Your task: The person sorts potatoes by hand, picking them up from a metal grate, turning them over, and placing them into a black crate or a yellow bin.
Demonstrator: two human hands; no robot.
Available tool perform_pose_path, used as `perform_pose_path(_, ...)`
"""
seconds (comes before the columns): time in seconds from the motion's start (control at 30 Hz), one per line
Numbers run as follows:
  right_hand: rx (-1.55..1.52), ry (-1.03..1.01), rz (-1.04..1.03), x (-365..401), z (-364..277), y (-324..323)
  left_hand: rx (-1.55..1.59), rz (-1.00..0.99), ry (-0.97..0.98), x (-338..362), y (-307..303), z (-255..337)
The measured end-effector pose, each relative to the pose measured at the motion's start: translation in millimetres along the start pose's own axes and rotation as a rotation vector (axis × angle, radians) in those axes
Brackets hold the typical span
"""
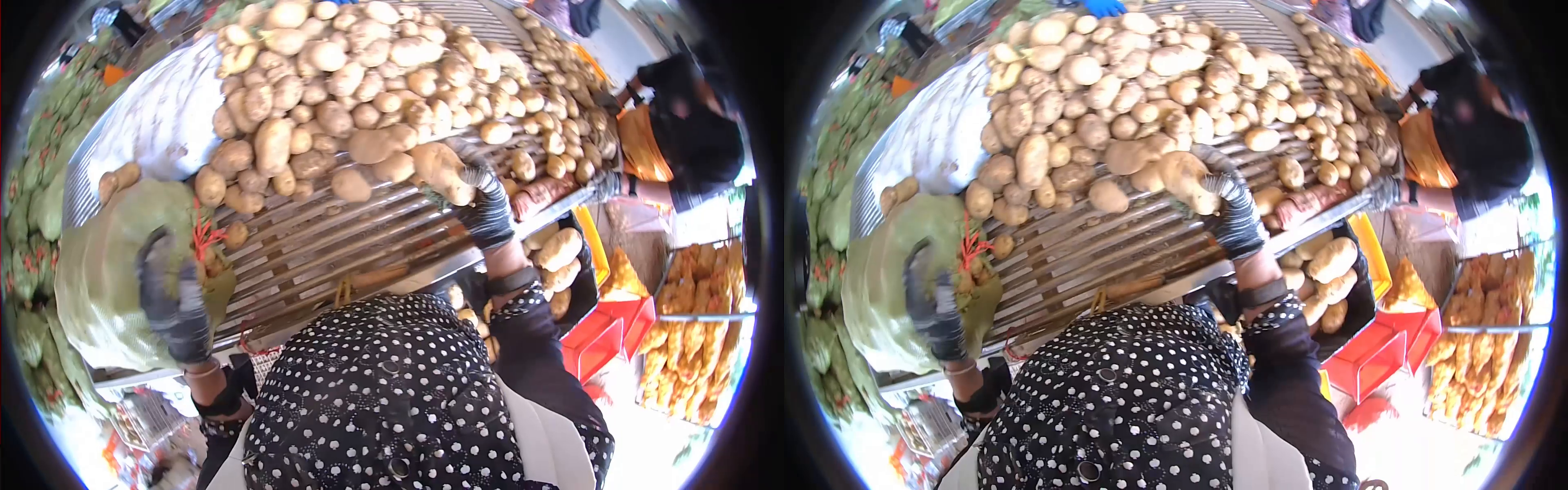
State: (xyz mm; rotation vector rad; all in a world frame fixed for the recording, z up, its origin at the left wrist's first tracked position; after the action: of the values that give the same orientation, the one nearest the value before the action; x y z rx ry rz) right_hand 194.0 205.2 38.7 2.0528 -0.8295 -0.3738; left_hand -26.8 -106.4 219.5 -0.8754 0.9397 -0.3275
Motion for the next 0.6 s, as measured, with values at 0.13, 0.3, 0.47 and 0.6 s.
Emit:
perform_pose_path(0.13, -0.421, -0.023, 0.069, 20, 12, 4, 0.323, -0.266, 0.138, -25, 73, 75)
perform_pose_path(0.3, -0.753, 0.118, -0.123, 27, 25, 28, 0.704, -0.617, 0.222, -13, 155, 127)
perform_pose_path(0.47, -0.864, 0.207, -0.369, 34, 26, 41, 0.715, -0.782, 0.232, -2, 190, 155)
perform_pose_path(0.6, -0.762, 0.252, -0.196, 31, 42, 29, 0.656, -0.857, 0.288, -2, 202, 160)
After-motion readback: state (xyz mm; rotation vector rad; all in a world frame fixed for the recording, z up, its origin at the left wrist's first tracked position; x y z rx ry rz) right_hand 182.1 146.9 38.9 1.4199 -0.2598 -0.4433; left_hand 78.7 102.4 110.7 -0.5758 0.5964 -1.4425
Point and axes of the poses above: each hand's wrist, its own x-axis away from the middle knuckle, its own y-axis out of the palm, z = x × y, the point moved 10 cm from there along -x, towards the middle knuckle, and after that the axes turned 9 degrees about -x, right-handed, at the moved point
